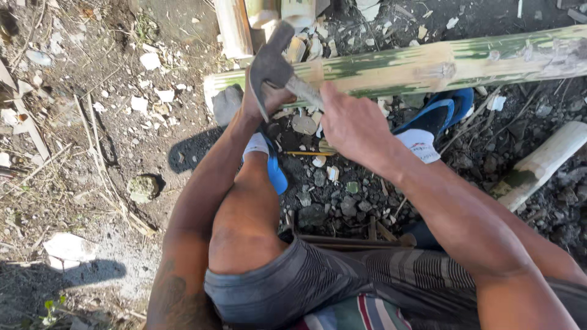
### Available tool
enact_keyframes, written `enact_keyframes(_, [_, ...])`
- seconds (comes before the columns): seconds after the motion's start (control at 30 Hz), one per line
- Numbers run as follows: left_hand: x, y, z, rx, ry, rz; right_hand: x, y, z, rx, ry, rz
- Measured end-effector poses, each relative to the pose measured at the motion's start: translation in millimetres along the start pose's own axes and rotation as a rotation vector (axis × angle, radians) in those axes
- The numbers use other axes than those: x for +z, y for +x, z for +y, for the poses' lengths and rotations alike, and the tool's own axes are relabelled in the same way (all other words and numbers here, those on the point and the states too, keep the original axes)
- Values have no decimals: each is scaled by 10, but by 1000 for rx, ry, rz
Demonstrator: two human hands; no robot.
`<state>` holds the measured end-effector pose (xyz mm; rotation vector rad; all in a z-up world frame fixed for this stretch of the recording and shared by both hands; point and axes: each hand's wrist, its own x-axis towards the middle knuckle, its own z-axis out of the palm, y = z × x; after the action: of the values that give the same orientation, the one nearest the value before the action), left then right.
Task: The person sits on the ground and uses a hammer and a wooden mallet to carve a hole into a large bamboo pole. They repeatedly strike the mallet to deepen the hole and occasionally use a pencil to mark the bamboo.
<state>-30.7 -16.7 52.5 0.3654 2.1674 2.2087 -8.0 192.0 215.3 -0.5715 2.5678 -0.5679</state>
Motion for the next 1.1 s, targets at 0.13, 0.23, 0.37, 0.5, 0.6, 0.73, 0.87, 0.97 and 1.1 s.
enact_keyframes(0.13, [-69, 182, -97, -87, 14, -28, -473, -145, -41, 73, 162, 69])
enact_keyframes(0.23, [-97, 324, -134, 64, -104, -13, -861, -260, -20, -134, 165, 439])
enact_keyframes(0.37, [17, 384, -121, -64, 40, 70, -951, -407, -11, -216, 187, 595])
enact_keyframes(0.5, [50, 358, 24, -57, 73, 90, -848, -365, 62, -137, 193, 539])
enact_keyframes(0.6, [50, 345, 115, -86, 140, 142, -684, -312, 157, -160, 232, 507])
enact_keyframes(0.73, [43, 347, 167, 27, 150, 117, -256, -42, 245, -42, 176, 320])
enact_keyframes(0.87, [27, 279, 203, 173, 167, 116, -130, 186, 168, 27, 64, 30])
enact_keyframes(0.97, [9, 199, 160, 26, 204, 102, -393, 2, 37, -30, 121, 121])
enact_keyframes(1.1, [0, 122, -17, -408, -645, 244, -630, -263, -57, -133, 311, 373])
